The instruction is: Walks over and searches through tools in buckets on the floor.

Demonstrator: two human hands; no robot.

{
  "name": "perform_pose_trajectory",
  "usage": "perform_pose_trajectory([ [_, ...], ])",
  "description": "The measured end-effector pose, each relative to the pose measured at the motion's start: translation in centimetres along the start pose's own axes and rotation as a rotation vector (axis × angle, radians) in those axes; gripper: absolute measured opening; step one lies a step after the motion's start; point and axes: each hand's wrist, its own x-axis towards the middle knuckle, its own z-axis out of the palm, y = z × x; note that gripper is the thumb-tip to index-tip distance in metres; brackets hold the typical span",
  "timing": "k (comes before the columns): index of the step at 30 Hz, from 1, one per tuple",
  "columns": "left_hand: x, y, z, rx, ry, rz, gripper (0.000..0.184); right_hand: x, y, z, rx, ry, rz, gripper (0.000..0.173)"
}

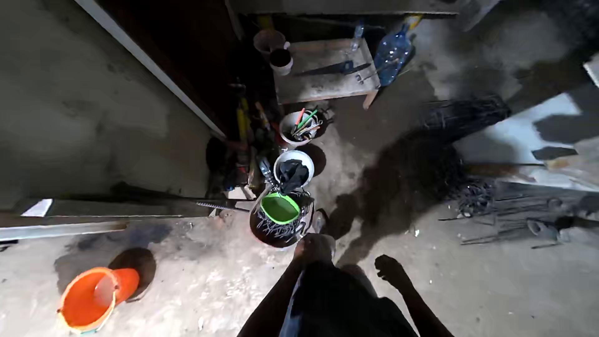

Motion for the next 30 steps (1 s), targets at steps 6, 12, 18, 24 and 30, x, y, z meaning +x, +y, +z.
perform_pose_trajectory([
  [6, 3.7, 6.0, -0.5, -0.159, 0.041, -0.052, 0.035, 8.3, -8.3, -7.5, 0.016, 0.033, 0.053, 0.030],
  [12, 5.7, 8.7, 1.3, -0.139, -0.042, -0.080, 0.049, 16.8, -21.1, -11.5, -0.206, -0.077, -0.047, 0.038],
  [18, 10.5, 19.0, 4.5, -0.250, -0.112, -0.082, 0.045, 26.2, -34.0, -12.4, -0.537, -0.362, -0.197, 0.036],
  [24, 14.5, 29.1, 9.4, -0.548, 0.114, -0.219, 0.044, 33.3, -46.9, -14.5, -1.053, -0.526, -0.294, 0.036],
  [30, 14.7, 34.2, 12.7, -0.977, 0.468, -0.168, 0.046, 36.2, -53.2, -10.1, -1.386, -0.513, -0.427, 0.035],
])
